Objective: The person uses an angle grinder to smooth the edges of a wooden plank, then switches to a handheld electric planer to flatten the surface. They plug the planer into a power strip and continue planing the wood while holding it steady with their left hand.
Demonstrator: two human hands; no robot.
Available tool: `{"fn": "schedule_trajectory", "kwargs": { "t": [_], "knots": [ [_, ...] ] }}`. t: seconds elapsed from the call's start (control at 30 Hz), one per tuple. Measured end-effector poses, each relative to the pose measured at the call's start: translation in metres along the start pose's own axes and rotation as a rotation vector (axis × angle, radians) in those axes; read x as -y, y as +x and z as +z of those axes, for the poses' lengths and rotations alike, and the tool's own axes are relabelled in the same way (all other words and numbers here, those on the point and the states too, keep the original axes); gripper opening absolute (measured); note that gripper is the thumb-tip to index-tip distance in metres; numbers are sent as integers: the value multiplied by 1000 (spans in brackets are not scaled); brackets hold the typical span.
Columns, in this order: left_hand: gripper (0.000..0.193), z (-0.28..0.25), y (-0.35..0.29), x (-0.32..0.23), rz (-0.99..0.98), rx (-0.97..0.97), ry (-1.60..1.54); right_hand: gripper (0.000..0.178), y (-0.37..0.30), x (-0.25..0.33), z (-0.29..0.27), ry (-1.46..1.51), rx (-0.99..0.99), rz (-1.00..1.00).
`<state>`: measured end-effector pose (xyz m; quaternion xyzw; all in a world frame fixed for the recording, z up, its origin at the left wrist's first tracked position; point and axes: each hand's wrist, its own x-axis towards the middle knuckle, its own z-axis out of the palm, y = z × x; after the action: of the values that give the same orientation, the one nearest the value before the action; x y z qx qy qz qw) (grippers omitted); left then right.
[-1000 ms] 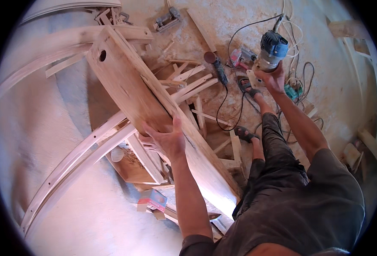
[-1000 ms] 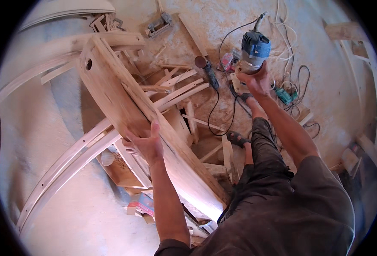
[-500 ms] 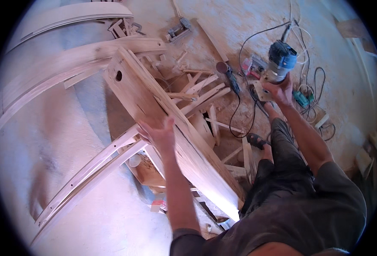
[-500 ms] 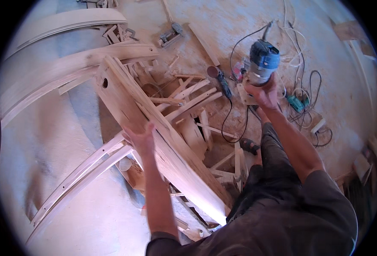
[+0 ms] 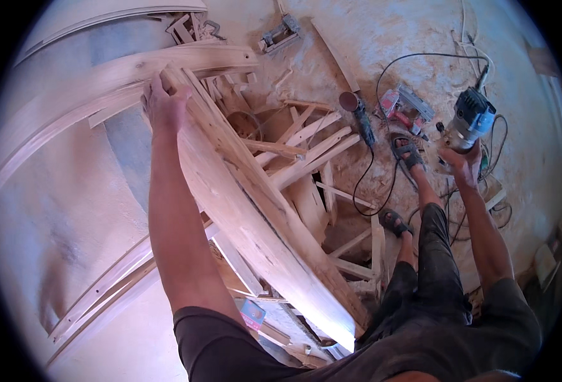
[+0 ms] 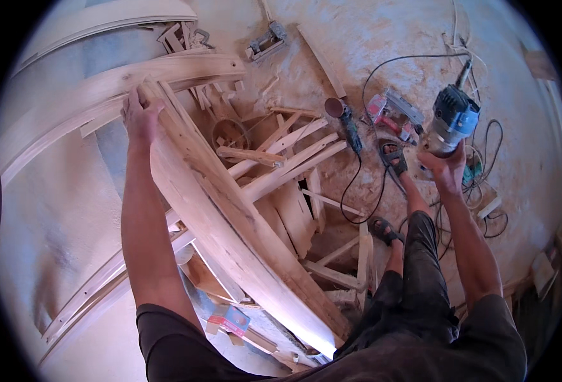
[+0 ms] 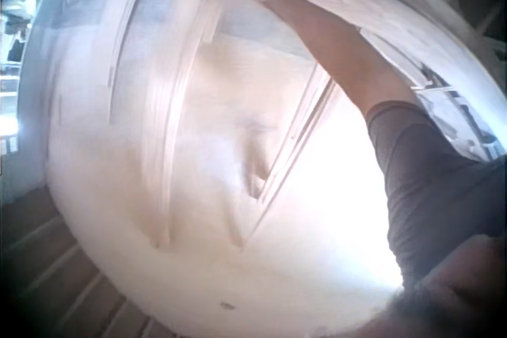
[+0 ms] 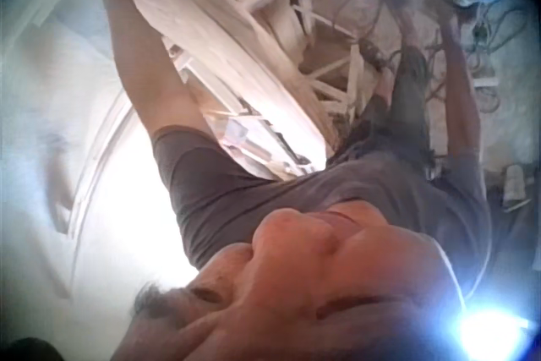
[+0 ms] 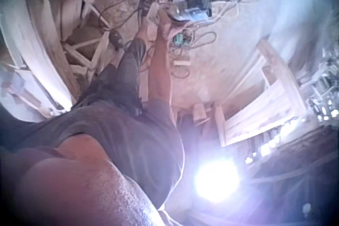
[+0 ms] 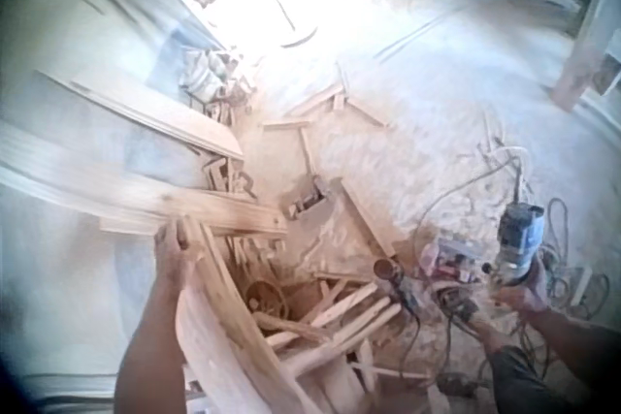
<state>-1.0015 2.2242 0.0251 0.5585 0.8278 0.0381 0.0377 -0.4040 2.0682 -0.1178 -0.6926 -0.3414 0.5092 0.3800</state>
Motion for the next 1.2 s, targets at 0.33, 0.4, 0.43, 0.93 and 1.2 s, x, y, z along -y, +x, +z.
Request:
{"fn": "schedule_trajectory", "kwargs": {
  "t": [0.33,0.4,0.43,0.93,1.2],
  "knots": [
    [77,17,-28,-20,49,-100,-48,69,-7,-38,-20,-90,7,13],
    [77,20,-49,-32,81,-131,-38,69,-13,-41,-27,-69,9,13],
    [76,21,-61,-39,85,-149,-32,70,-18,-41,-32,-50,11,-15],
    [69,0,-254,-87,117,-249,-246,72,-85,66,-2,-76,165,-289],
    [67,10,-596,-121,-565,-269,-120,49,-116,143,89,13,452,-529]
  ]
}}
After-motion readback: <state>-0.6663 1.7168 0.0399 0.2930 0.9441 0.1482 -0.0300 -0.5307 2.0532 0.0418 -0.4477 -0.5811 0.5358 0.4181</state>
